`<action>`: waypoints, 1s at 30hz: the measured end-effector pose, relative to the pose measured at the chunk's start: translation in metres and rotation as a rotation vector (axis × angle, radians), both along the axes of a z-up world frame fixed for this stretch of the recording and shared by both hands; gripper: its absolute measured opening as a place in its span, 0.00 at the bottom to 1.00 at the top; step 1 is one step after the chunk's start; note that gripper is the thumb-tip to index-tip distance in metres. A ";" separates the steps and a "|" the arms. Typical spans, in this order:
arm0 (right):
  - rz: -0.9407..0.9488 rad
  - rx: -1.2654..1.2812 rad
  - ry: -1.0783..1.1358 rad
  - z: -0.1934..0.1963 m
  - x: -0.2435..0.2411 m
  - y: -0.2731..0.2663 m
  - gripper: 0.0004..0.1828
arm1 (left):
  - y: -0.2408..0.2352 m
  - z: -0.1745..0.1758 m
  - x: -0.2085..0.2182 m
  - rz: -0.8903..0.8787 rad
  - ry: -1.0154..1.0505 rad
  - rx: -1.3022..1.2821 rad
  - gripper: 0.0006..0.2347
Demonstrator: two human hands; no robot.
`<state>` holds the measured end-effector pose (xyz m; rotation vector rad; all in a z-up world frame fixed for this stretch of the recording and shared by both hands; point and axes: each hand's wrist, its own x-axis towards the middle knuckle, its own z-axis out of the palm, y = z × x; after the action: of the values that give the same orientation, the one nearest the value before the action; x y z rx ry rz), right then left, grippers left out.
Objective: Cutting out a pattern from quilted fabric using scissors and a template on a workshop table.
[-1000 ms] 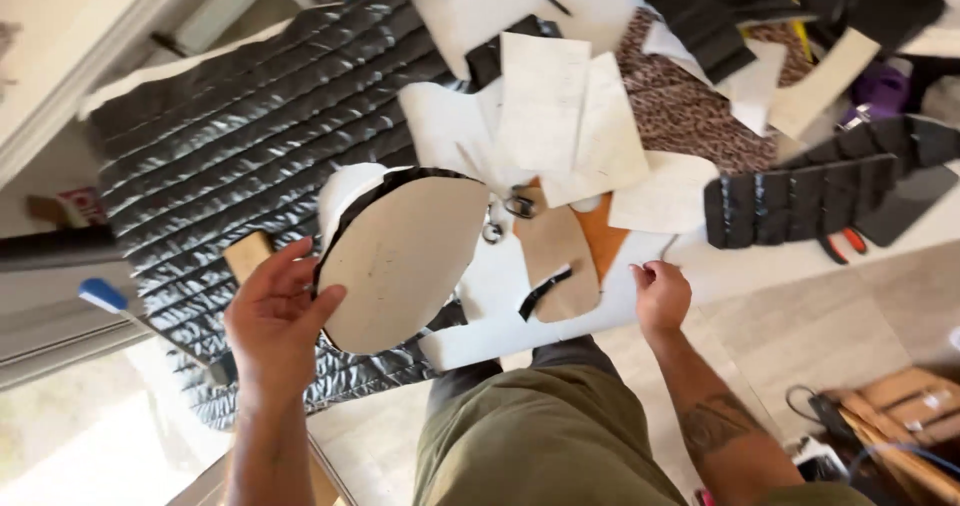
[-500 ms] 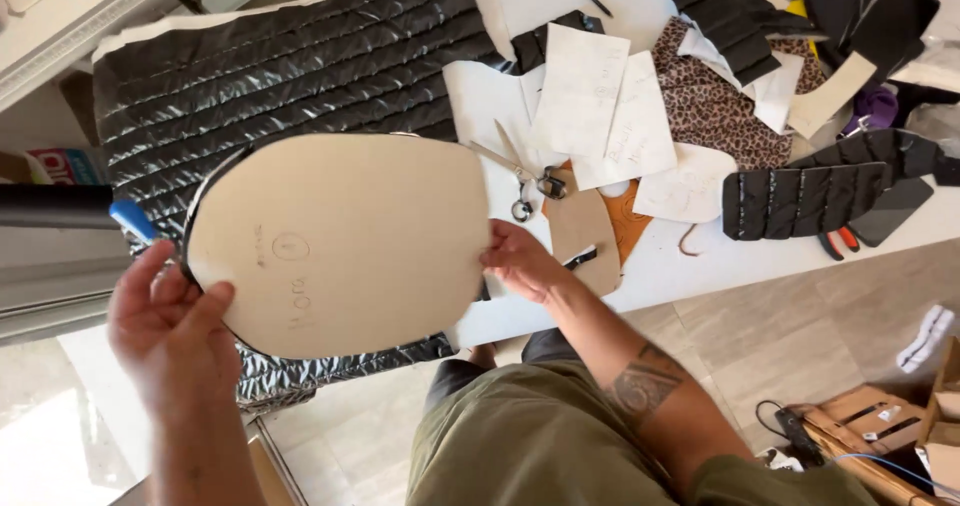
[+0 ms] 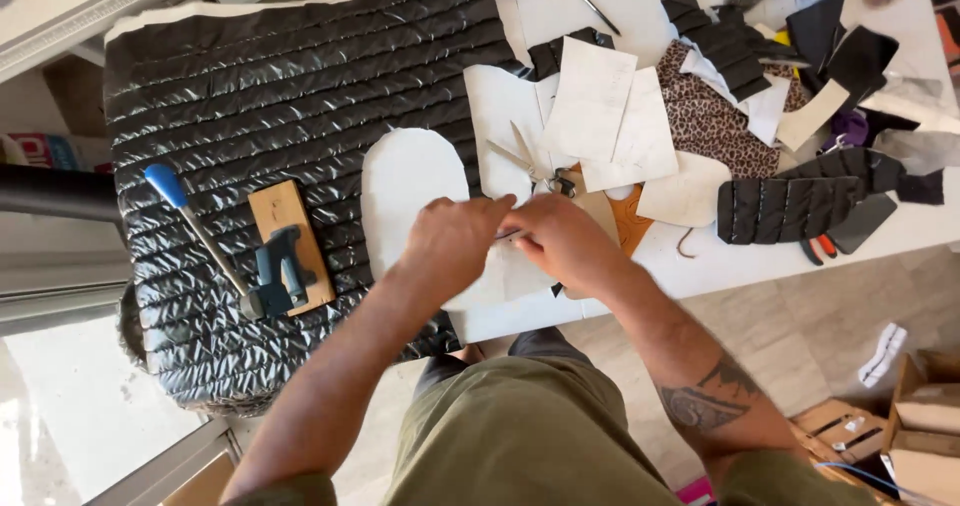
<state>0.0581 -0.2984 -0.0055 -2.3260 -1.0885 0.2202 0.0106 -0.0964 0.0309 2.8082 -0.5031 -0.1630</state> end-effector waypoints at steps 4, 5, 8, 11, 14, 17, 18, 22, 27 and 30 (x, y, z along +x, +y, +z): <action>-0.296 0.259 -0.446 -0.009 -0.006 -0.027 0.12 | -0.005 -0.003 0.023 0.076 0.392 -0.143 0.34; -0.300 0.260 -0.439 -0.019 -0.013 -0.030 0.12 | -0.005 -0.002 0.020 0.075 0.399 -0.140 0.34; -0.403 0.434 -0.601 -0.040 -0.033 -0.033 0.04 | -0.009 0.002 0.021 0.032 0.471 -0.241 0.35; -0.333 0.502 -0.515 -0.051 -0.042 -0.023 0.05 | -0.016 0.011 0.026 -0.008 0.516 -0.365 0.34; -0.320 0.549 -0.523 -0.065 -0.034 -0.025 0.06 | -0.027 0.010 0.031 -0.049 0.494 -0.341 0.33; -0.291 0.553 -0.586 -0.049 -0.027 -0.029 0.04 | -0.039 0.005 0.034 -0.081 0.457 -0.314 0.34; -0.266 0.535 -0.616 -0.050 -0.024 -0.031 0.03 | -0.043 0.010 0.036 -0.070 0.471 -0.321 0.33; -0.177 0.482 -0.629 -0.070 -0.015 -0.047 0.04 | -0.052 0.007 0.037 0.018 0.523 -0.274 0.33; -1.196 0.469 0.470 -0.279 -0.025 -0.233 0.11 | -0.029 0.004 0.037 0.207 0.470 -0.184 0.30; -1.394 -0.234 -0.022 -0.359 -0.025 -0.285 0.07 | -0.001 -0.004 0.035 0.354 0.424 -0.301 0.29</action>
<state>0.0326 -0.5829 -0.3642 -2.7023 0.7189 -0.2302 0.0458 -0.0974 0.0273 2.4198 0.0657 -0.5406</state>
